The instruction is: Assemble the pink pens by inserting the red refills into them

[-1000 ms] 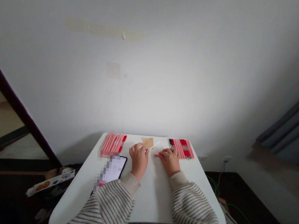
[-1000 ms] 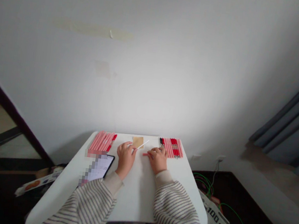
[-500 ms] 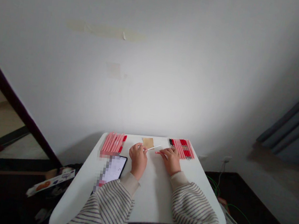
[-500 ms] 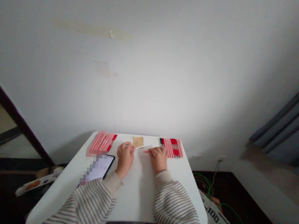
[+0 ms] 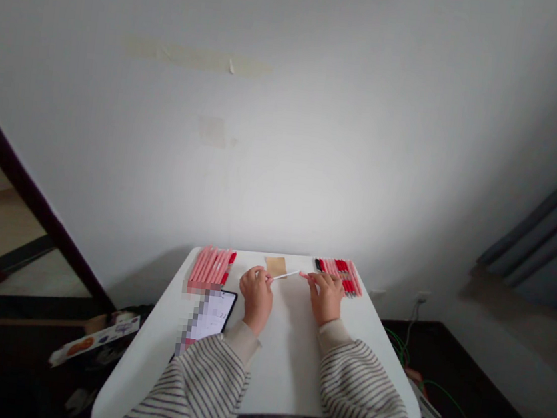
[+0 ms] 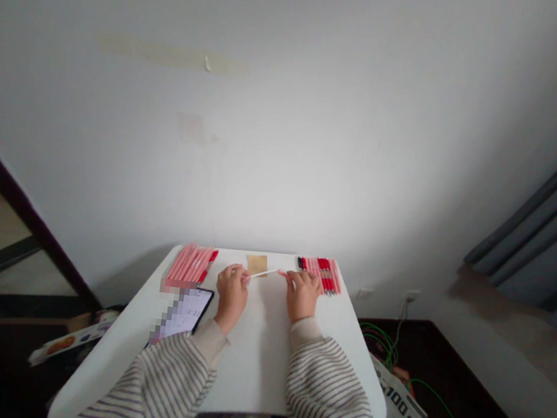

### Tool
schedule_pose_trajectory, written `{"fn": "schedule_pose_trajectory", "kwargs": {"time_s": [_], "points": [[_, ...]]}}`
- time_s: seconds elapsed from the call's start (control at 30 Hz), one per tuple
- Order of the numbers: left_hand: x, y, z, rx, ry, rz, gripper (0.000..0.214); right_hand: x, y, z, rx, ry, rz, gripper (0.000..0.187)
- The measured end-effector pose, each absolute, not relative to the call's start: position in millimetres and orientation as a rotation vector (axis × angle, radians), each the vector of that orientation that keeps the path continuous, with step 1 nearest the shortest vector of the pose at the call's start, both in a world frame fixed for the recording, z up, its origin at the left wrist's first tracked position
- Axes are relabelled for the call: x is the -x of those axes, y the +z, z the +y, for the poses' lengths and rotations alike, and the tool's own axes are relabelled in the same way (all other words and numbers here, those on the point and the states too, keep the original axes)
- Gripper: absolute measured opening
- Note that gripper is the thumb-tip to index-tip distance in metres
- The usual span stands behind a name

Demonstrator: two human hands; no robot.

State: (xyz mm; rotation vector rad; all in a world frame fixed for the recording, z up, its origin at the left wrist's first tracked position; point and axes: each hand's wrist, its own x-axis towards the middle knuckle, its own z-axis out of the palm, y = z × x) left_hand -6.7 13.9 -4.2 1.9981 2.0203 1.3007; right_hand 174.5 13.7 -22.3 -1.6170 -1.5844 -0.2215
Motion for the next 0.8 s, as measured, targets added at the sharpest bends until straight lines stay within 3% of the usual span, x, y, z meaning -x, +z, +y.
{"fn": "schedule_pose_trajectory", "kwargs": {"time_s": [0.8], "points": [[5.2,-2.4,10.8,-2.115,1.264,1.953,0.014,-172.8,-19.3,12.6,1.552,-0.176,-1.649,0.018]]}}
